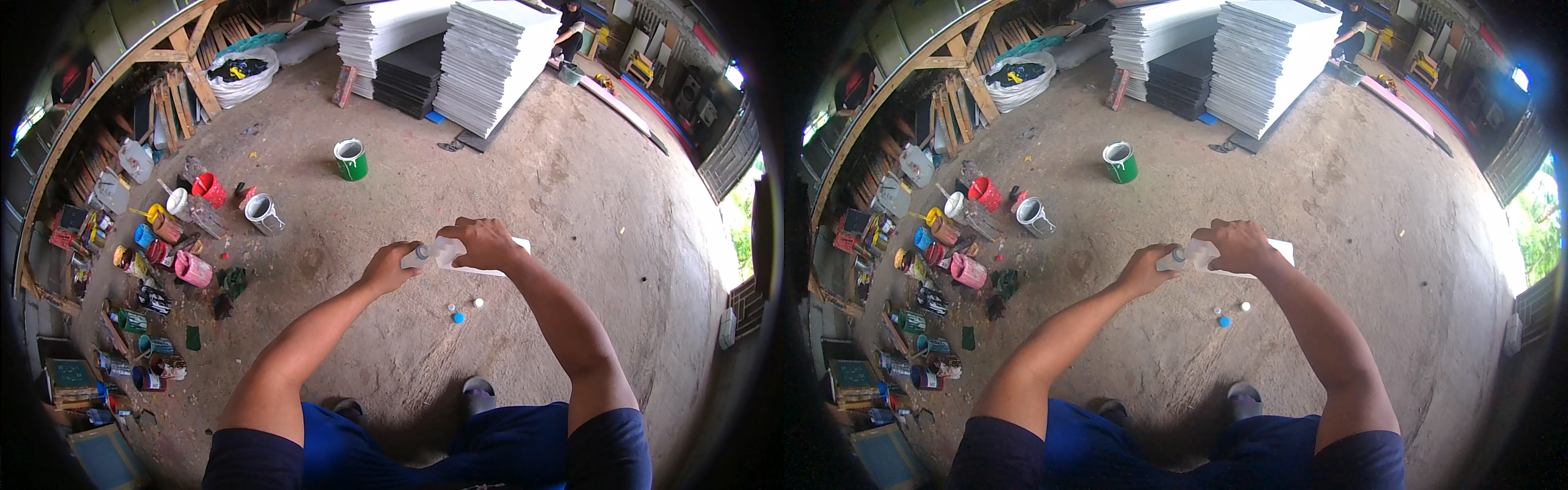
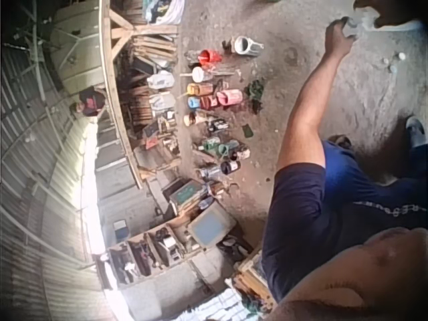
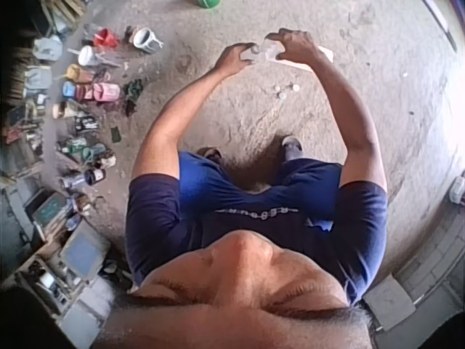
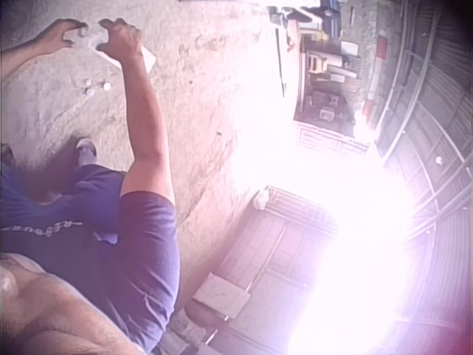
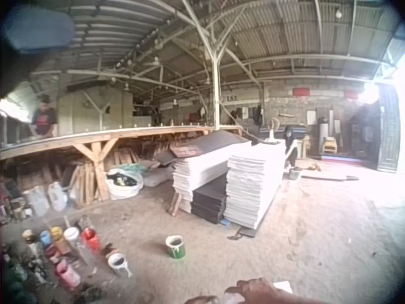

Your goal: The person picks up a white foam sheet and places it on a stack. They then retrieve a plastic bottle and a white container, open the bottle, and pour liquid into the container. The person closes the bottle, places it on the floor, and later picks up a black plastic bag and a small wooden stick.

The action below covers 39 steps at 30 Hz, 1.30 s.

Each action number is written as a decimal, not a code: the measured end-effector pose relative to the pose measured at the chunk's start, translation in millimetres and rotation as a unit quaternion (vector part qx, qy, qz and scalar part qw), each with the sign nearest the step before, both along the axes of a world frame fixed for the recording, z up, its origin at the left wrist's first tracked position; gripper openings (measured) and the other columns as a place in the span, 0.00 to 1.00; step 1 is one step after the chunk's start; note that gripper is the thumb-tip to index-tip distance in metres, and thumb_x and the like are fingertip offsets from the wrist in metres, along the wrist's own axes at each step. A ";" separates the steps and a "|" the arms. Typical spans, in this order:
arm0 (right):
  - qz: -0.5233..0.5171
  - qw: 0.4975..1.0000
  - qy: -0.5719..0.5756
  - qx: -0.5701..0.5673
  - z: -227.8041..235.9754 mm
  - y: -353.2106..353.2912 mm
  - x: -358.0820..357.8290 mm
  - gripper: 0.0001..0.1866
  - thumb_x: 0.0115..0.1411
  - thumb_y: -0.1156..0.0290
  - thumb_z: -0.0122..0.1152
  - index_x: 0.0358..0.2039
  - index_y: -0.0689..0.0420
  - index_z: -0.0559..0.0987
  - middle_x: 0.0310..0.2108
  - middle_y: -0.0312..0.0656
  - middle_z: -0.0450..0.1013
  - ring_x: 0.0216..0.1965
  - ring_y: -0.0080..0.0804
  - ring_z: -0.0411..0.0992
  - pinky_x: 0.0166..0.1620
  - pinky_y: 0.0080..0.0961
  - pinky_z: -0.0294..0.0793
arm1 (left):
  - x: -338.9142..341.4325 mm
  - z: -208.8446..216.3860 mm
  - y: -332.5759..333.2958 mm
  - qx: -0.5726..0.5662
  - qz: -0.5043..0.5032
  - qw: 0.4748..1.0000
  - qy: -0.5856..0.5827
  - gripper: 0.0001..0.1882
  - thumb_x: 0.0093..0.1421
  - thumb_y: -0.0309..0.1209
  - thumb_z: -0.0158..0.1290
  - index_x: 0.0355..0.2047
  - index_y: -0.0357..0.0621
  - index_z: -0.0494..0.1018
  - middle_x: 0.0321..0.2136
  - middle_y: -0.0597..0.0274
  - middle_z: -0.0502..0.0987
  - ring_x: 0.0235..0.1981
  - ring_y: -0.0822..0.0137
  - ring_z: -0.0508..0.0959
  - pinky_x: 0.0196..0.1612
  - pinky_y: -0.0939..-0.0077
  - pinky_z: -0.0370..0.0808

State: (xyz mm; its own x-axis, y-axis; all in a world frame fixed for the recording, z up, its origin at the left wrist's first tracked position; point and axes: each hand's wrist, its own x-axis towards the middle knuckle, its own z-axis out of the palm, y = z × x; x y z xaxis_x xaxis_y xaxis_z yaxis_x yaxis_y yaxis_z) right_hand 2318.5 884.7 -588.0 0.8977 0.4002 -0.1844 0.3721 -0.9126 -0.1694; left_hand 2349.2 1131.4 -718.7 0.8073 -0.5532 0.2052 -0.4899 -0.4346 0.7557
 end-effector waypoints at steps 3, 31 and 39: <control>0.000 1.000 0.001 0.000 0.4 0.1 -0.2 0.34 0.51 0.59 0.80 0.59 0.32 0.78 0.47 0.37 0.81 0.48 0.41 0.82 0.53 0.43 0.80 | -0.1 0.1 -0.4 0.005 -0.001 1.000 0.006 0.32 0.53 0.31 0.71 0.59 0.42 0.77 0.51 0.47 0.82 0.53 0.47 0.81 0.56 0.59 0.78; 0.005 1.000 0.017 -0.021 -2.5 1.5 -0.5 0.34 0.51 0.61 0.79 0.60 0.34 0.77 0.47 0.38 0.80 0.49 0.41 0.82 0.53 0.42 0.81 | -3.1 2.5 -3.2 0.041 -0.007 0.998 0.052 0.32 0.52 0.29 0.71 0.58 0.43 0.77 0.51 0.49 0.82 0.53 0.50 0.82 0.56 0.61 0.78; 0.010 1.000 0.012 -0.013 -8.9 -0.6 2.2 0.34 0.51 0.61 0.78 0.60 0.33 0.78 0.47 0.38 0.80 0.49 0.43 0.82 0.53 0.43 0.81 | -3.7 3.0 -3.9 0.037 -0.005 0.998 0.052 0.33 0.52 0.30 0.71 0.59 0.43 0.77 0.52 0.49 0.82 0.54 0.50 0.82 0.57 0.61 0.78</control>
State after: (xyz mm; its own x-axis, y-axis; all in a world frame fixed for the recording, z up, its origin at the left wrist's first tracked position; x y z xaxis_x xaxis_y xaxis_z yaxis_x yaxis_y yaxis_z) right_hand 2320.7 884.0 -597.0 0.8848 0.4126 -0.2167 0.3862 -0.9094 -0.1546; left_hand 2345.5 1127.5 -715.7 0.8167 -0.5717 0.0787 -0.4145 -0.4863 0.7692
